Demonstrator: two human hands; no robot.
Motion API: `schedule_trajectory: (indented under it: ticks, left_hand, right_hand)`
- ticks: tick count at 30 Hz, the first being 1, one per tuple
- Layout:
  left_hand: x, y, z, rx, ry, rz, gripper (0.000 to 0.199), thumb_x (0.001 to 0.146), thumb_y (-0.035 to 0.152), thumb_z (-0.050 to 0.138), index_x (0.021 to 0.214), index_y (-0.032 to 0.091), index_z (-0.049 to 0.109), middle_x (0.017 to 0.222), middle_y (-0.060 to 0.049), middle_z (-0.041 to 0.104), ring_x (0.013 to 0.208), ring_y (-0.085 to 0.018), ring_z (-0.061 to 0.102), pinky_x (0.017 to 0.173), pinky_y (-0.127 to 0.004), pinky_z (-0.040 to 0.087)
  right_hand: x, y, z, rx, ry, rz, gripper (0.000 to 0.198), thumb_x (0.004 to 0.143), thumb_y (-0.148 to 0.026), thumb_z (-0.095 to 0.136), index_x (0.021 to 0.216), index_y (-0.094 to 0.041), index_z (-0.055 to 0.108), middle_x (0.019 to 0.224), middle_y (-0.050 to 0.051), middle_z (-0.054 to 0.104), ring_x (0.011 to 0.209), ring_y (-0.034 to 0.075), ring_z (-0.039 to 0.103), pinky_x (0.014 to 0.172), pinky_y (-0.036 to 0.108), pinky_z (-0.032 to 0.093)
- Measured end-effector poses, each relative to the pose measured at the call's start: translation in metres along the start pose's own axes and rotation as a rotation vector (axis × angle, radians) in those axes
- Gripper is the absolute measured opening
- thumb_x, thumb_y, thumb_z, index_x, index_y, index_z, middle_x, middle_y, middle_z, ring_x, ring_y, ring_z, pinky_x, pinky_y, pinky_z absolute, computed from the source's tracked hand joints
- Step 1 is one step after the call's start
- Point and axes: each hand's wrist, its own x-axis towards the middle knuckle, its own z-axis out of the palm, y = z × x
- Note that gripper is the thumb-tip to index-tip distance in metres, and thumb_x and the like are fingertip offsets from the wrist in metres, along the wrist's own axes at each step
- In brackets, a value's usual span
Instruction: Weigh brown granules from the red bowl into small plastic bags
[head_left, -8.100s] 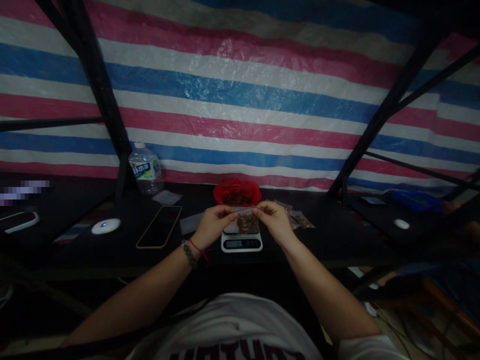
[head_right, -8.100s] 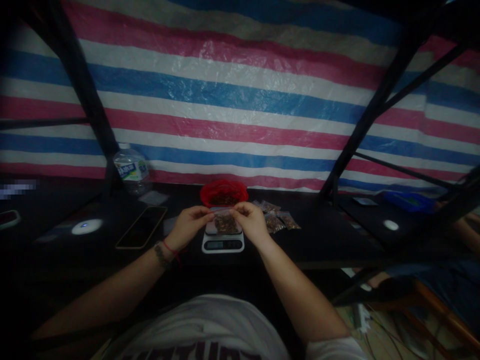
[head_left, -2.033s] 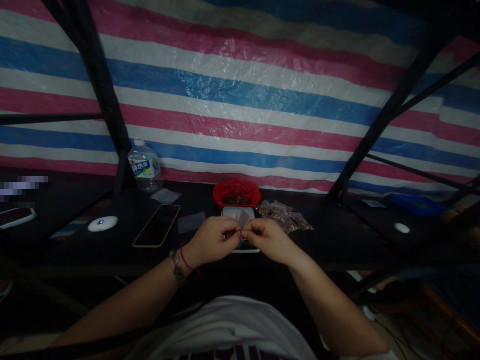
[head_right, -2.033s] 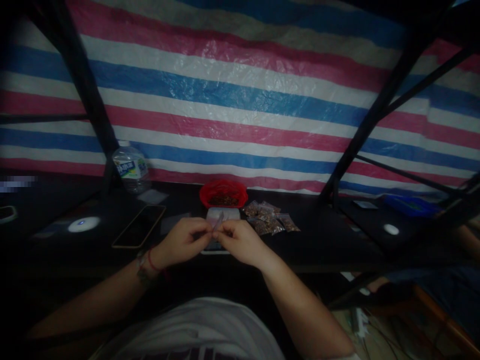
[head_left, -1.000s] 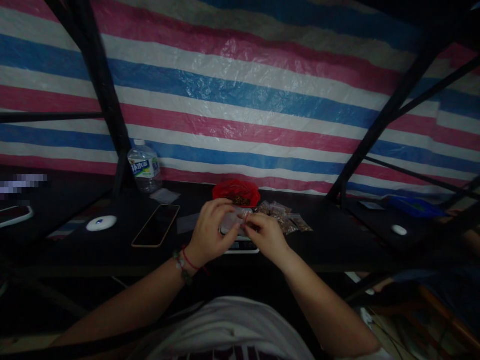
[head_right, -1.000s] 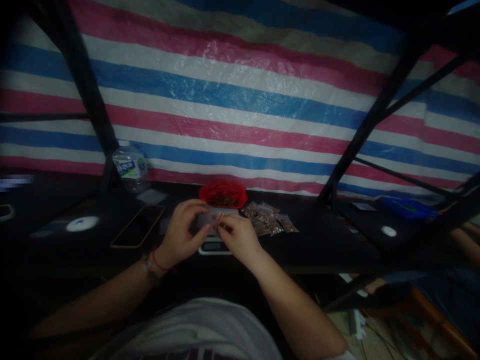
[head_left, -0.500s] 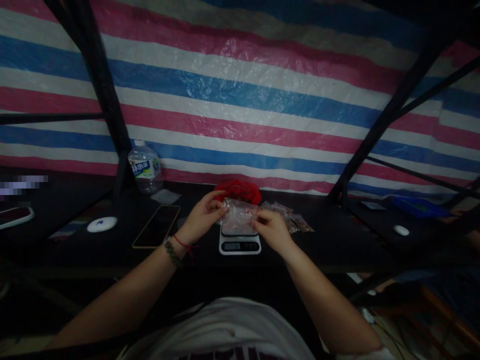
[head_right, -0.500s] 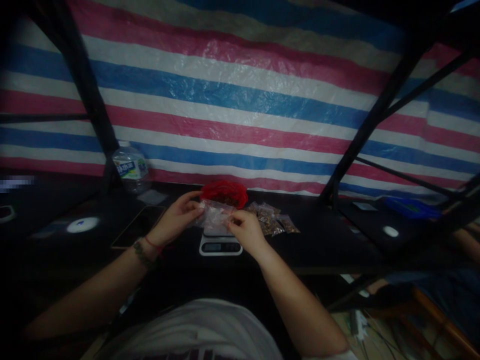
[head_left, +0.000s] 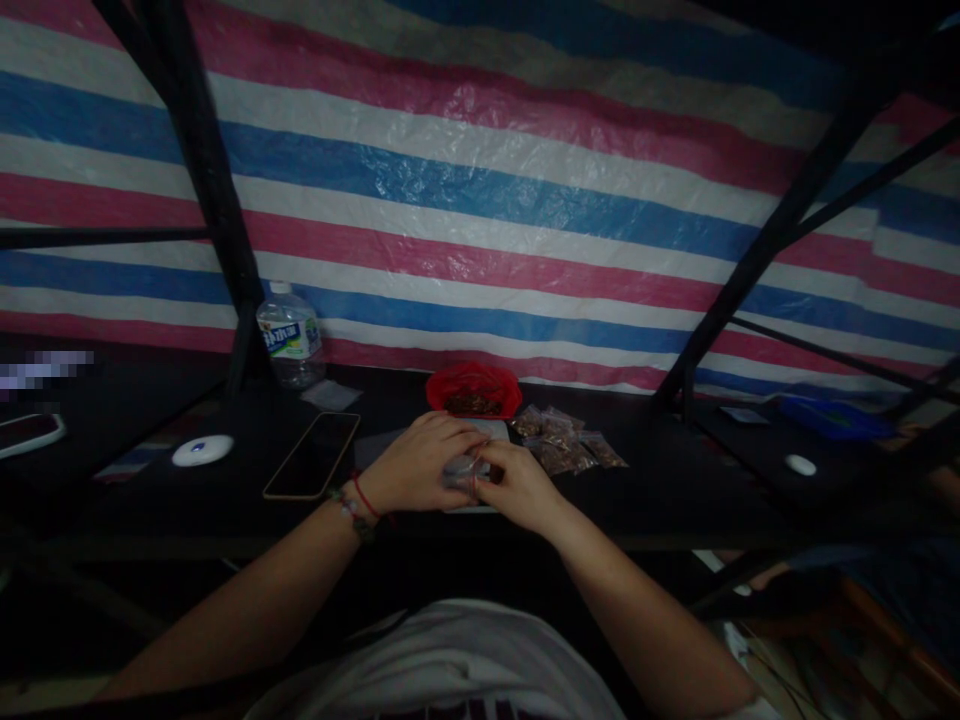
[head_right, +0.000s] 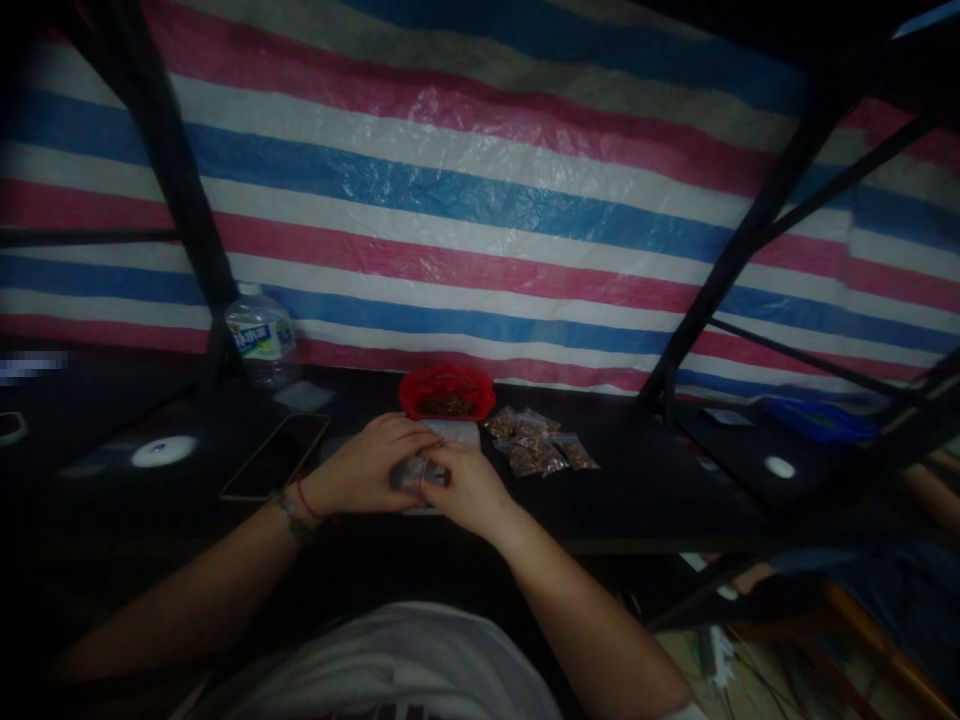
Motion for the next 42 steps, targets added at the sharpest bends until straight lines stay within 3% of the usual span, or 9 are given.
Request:
schedule_trajectory:
  ticks: [4, 8, 15, 21, 24, 27, 31, 36, 42]
  left_hand:
    - [-0.002, -0.017, -0.006, -0.053, 0.041, -0.050, 0.049, 0.072, 0.043, 0.068, 0.116, 0.020, 0.060, 0.112, -0.010, 0.065, 0.105, -0.026, 0.059, 0.094, -0.038, 0.043]
    - [-0.007, -0.041, -0.012, -0.102, 0.145, -0.230, 0.040, 0.073, 0.039, 0.066, 0.107, 0.018, 0.060, 0.105, -0.009, 0.066, 0.095, -0.023, 0.062, 0.086, -0.035, 0.048]
    - [-0.013, -0.074, 0.007, -0.174, 0.192, -0.493, 0.041, 0.076, 0.043, 0.061, 0.108, 0.017, 0.058, 0.105, -0.007, 0.065, 0.092, -0.023, 0.062, 0.083, -0.034, 0.048]
    - [-0.007, -0.095, 0.027, -0.325, 0.143, -0.603, 0.036, 0.075, 0.041, 0.059, 0.103, 0.017, 0.059, 0.100, -0.006, 0.068, 0.089, -0.022, 0.063, 0.082, -0.032, 0.049]
    - [0.004, -0.105, 0.035, -0.306, 0.151, -0.637, 0.033, 0.075, 0.034, 0.057, 0.104, 0.018, 0.058, 0.100, -0.006, 0.068, 0.089, -0.021, 0.063, 0.081, -0.031, 0.049]
    - [0.019, -0.117, 0.040, -0.223, 0.145, -0.656, 0.034, 0.073, 0.028, 0.057, 0.106, 0.017, 0.058, 0.100, -0.007, 0.067, 0.089, -0.021, 0.063, 0.079, -0.031, 0.047]
    - [0.035, -0.134, 0.046, -0.168, 0.011, -0.440, 0.027, 0.074, 0.027, 0.057, 0.099, 0.019, 0.060, 0.097, -0.005, 0.067, 0.085, -0.020, 0.062, 0.075, -0.028, 0.045]
    - [0.048, -0.151, 0.056, -0.030, -0.224, -0.431, 0.015, 0.074, 0.028, 0.058, 0.086, 0.021, 0.062, 0.082, -0.004, 0.068, 0.072, -0.020, 0.062, 0.065, -0.027, 0.042]
    - [0.061, -0.157, 0.048, 0.031, -0.038, -0.549, 0.029, 0.082, 0.031, 0.050, 0.107, 0.019, 0.059, 0.101, -0.010, 0.068, 0.086, -0.023, 0.064, 0.075, -0.029, 0.043]
  right_hand:
    - [0.002, 0.009, -0.002, 0.111, 0.126, -0.003, 0.017, 0.087, -0.026, 0.059, 0.097, -0.018, 0.068, 0.092, 0.005, 0.068, 0.076, 0.014, 0.060, 0.068, 0.025, 0.046]
    - [0.008, 0.030, -0.005, 0.161, 0.255, 0.096, 0.017, 0.088, -0.027, 0.056, 0.096, -0.017, 0.067, 0.093, 0.006, 0.067, 0.082, 0.015, 0.060, 0.070, 0.026, 0.047]
    - [0.014, 0.067, -0.005, 0.050, 0.221, 0.055, 0.020, 0.087, -0.019, 0.051, 0.096, -0.017, 0.068, 0.094, 0.007, 0.068, 0.092, 0.017, 0.061, 0.082, 0.031, 0.047]
    - [0.051, 0.118, -0.012, -0.027, 0.215, 0.197, 0.024, 0.086, -0.016, 0.048, 0.099, -0.017, 0.069, 0.104, 0.007, 0.069, 0.101, 0.017, 0.061, 0.093, 0.032, 0.045]
    - [0.085, 0.133, -0.012, -0.130, 0.097, 0.231, 0.031, 0.085, -0.011, 0.047, 0.106, -0.017, 0.069, 0.113, 0.007, 0.069, 0.106, 0.016, 0.061, 0.096, 0.030, 0.044]
    - [0.111, 0.138, -0.016, -0.296, -0.174, 0.236, 0.040, 0.082, -0.004, 0.045, 0.111, -0.017, 0.069, 0.117, 0.006, 0.068, 0.108, 0.016, 0.061, 0.096, 0.025, 0.043]
    - [0.116, 0.143, -0.023, -0.528, -0.438, 0.289, 0.037, 0.075, -0.005, 0.054, 0.103, -0.021, 0.073, 0.105, 0.006, 0.073, 0.099, 0.019, 0.065, 0.086, 0.023, 0.046]
    - [0.103, 0.150, -0.024, -0.624, -0.481, 0.358, 0.021, 0.073, -0.013, 0.062, 0.088, -0.018, 0.076, 0.089, 0.011, 0.074, 0.085, 0.023, 0.068, 0.076, 0.027, 0.048]
    - [0.108, 0.154, -0.040, -0.694, -0.301, 0.373, 0.035, 0.090, -0.019, 0.042, 0.117, -0.016, 0.065, 0.117, 0.015, 0.066, 0.108, 0.024, 0.060, 0.090, 0.031, 0.044]
